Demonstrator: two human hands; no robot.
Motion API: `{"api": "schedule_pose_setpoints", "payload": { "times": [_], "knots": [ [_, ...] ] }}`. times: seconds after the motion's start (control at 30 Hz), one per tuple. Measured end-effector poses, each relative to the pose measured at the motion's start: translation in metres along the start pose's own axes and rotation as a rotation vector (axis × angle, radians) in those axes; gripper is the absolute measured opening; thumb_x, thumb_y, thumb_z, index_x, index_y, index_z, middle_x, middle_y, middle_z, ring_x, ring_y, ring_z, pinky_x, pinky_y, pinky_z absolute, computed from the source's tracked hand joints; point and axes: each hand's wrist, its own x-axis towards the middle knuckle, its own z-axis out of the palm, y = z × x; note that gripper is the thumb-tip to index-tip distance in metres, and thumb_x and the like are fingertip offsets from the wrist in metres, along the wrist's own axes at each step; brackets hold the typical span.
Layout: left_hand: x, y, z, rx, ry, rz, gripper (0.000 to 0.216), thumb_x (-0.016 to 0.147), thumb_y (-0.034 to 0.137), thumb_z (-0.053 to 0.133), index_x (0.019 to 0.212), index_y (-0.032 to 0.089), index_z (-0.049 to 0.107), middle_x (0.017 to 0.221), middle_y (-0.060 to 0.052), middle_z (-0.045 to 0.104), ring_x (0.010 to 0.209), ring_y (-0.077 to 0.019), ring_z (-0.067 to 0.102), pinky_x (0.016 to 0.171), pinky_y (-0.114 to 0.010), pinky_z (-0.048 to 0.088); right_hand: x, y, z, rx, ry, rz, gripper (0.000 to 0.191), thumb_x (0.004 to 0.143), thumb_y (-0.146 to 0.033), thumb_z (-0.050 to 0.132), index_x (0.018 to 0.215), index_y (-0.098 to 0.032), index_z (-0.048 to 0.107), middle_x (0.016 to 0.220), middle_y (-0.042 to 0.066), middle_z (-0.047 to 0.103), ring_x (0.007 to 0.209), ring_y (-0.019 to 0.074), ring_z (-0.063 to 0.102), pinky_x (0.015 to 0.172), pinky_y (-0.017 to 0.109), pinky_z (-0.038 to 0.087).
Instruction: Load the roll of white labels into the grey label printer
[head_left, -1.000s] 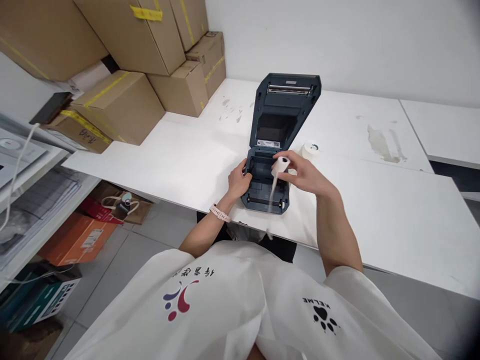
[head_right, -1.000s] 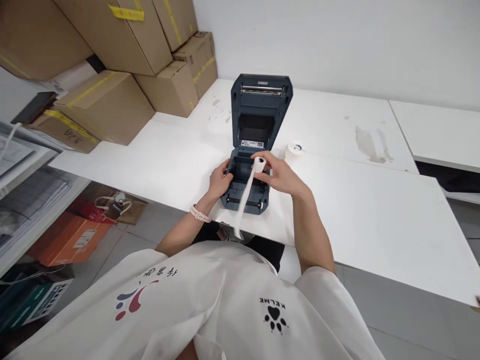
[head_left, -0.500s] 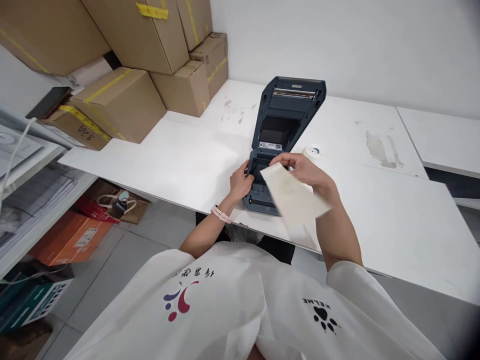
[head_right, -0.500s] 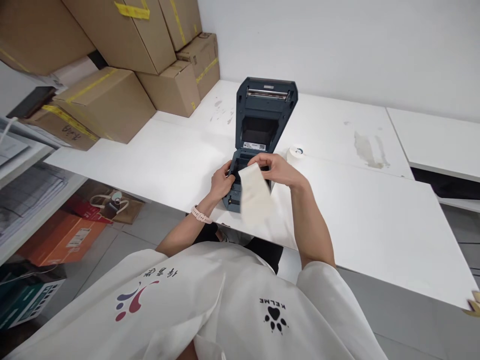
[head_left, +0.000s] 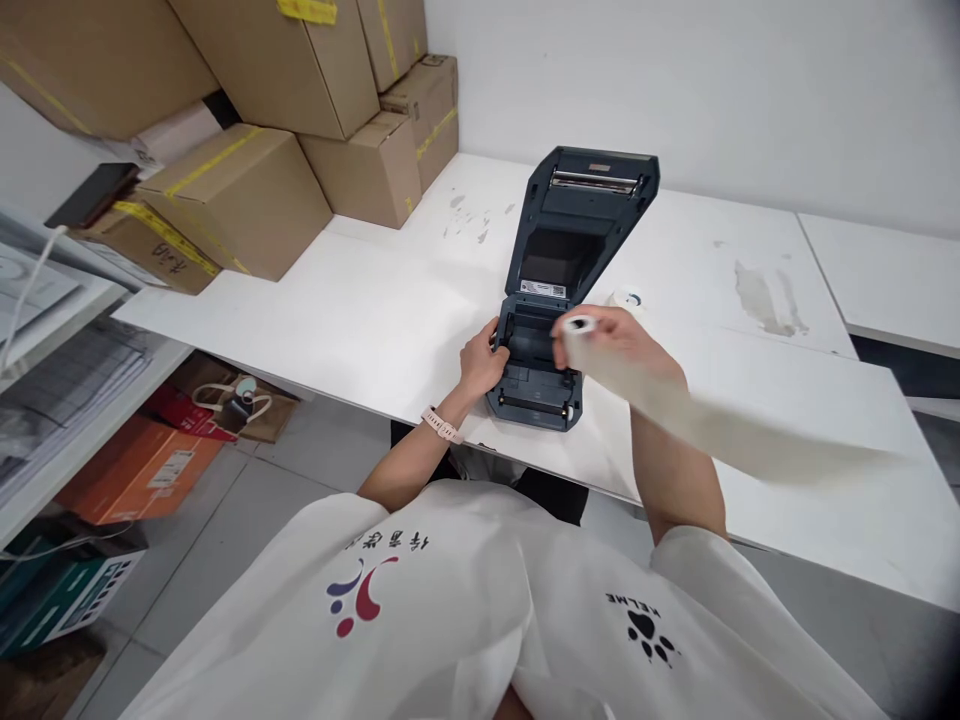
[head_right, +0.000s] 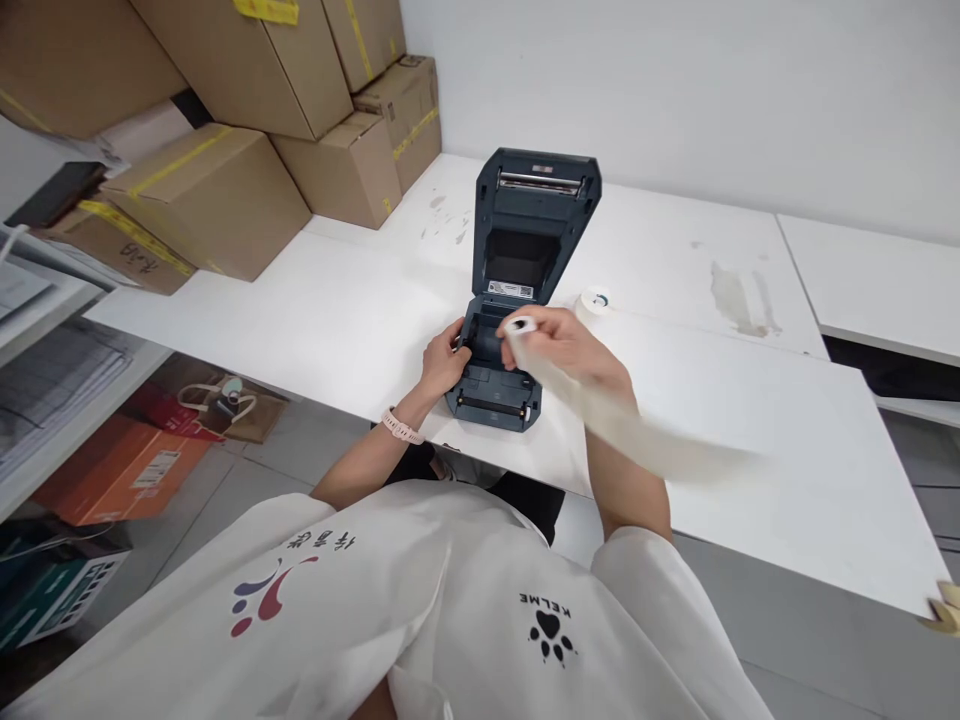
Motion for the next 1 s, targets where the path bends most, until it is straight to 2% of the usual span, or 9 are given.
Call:
{"api": "schedule_pose_setpoints", "payload": {
  "times": [0.07, 0.17, 0.3, 0.43, 0.6, 0.73, 0.87, 1.0],
  "knots": [
    [0.001, 0.0, 0.0, -0.001, 0.003, -0.002, 0.071, 0.079, 0.015, 0.052, 0.149, 0.023, 0.057, 0.139, -0.004, 0.072, 0.123, -0.0311, 0.069, 0.11, -0.044, 0.05, 0.012, 0.001, 0.001, -0.384, -0.051, 0.063, 0.049, 0.084, -0.07, 0.068, 0.098, -0.023, 0.071, 0.079, 0.004, 0.071, 0.072, 0.022, 0.065, 0.067, 0.033, 0.047],
    [0.001, 0.0, 0.0, -0.018, 0.0, -0.021, 0.072, 0.079, 0.016, 0.054, 0.15, 0.025, 0.056, 0.143, -0.002, 0.07, 0.127, -0.031, 0.067, 0.11, -0.043, 0.051, 0.034, 0.012, 0.006, -0.953, -0.079, 0.106, 0.036, 0.092, -0.053, 0.067, 0.106, -0.02, 0.076, 0.088, 0.01, 0.077, 0.087, 0.0303, 0.07, 0.083, 0.04, 0.047],
    [0.0, 0.001, 0.0, -0.015, 0.003, -0.031, 0.072, 0.079, 0.016, 0.053, 0.151, 0.024, 0.056, 0.143, -0.004, 0.07, 0.126, -0.0309, 0.068, 0.109, -0.044, 0.051, 0.049, 0.029, 0.019, -1.19, -0.113, 0.154, 0.04, 0.095, -0.047, 0.065, 0.114, -0.014, 0.076, 0.098, 0.019, 0.079, 0.101, 0.0377, 0.071, 0.098, 0.048, 0.042],
    [-0.001, 0.002, -0.001, -0.015, 0.007, -0.017, 0.071, 0.079, 0.015, 0.053, 0.148, 0.025, 0.058, 0.14, -0.002, 0.072, 0.125, -0.0297, 0.068, 0.109, -0.044, 0.051, 0.032, 0.03, 0.029, -1.137, -0.016, 0.066, 0.038, 0.095, -0.043, 0.066, 0.117, -0.014, 0.076, 0.111, 0.019, 0.079, 0.109, 0.0397, 0.069, 0.1, 0.051, 0.043],
    [-0.001, 0.001, -0.001, -0.025, 0.009, 0.002, 0.069, 0.078, 0.016, 0.053, 0.146, 0.025, 0.06, 0.135, -0.003, 0.074, 0.118, -0.0294, 0.071, 0.106, -0.042, 0.052, -0.026, 0.024, 0.053, -0.939, 0.121, -0.046, 0.036, 0.103, -0.043, 0.053, 0.12, -0.02, 0.074, 0.122, 0.012, 0.078, 0.108, 0.0362, 0.072, 0.096, 0.053, 0.052],
    [0.0, -0.003, 0.002, -0.129, -0.007, 0.03, 0.069, 0.078, 0.018, 0.054, 0.148, 0.022, 0.057, 0.141, -0.005, 0.071, 0.122, -0.029, 0.069, 0.106, -0.041, 0.052, -0.059, 0.029, 0.083, -0.851, 0.271, -0.071, 0.04, 0.106, -0.042, 0.048, 0.135, -0.024, 0.068, 0.14, 0.013, 0.071, 0.128, 0.0367, 0.067, 0.11, 0.06, 0.05],
    [0.003, -0.009, 0.008, -0.244, -0.045, 0.012, 0.073, 0.08, 0.023, 0.058, 0.152, 0.022, 0.051, 0.15, -0.007, 0.064, 0.131, -0.0276, 0.064, 0.108, -0.039, 0.051, -0.063, 0.033, 0.105, -0.81, 0.337, -0.104, 0.04, 0.105, -0.039, 0.05, 0.139, -0.027, 0.066, 0.147, 0.012, 0.065, 0.139, 0.0349, 0.061, 0.118, 0.063, 0.047],
    [0.006, -0.014, 0.011, -0.293, -0.063, -0.017, 0.077, 0.079, 0.025, 0.062, 0.154, 0.021, 0.046, 0.155, -0.008, 0.058, 0.138, -0.0269, 0.058, 0.111, -0.037, 0.05, -0.058, 0.034, 0.112, -0.747, 0.367, -0.159, 0.035, 0.104, -0.035, 0.052, 0.135, -0.031, 0.07, 0.141, 0.009, 0.07, 0.137, 0.0329, 0.062, 0.113, 0.062, 0.054]
  ]
}}
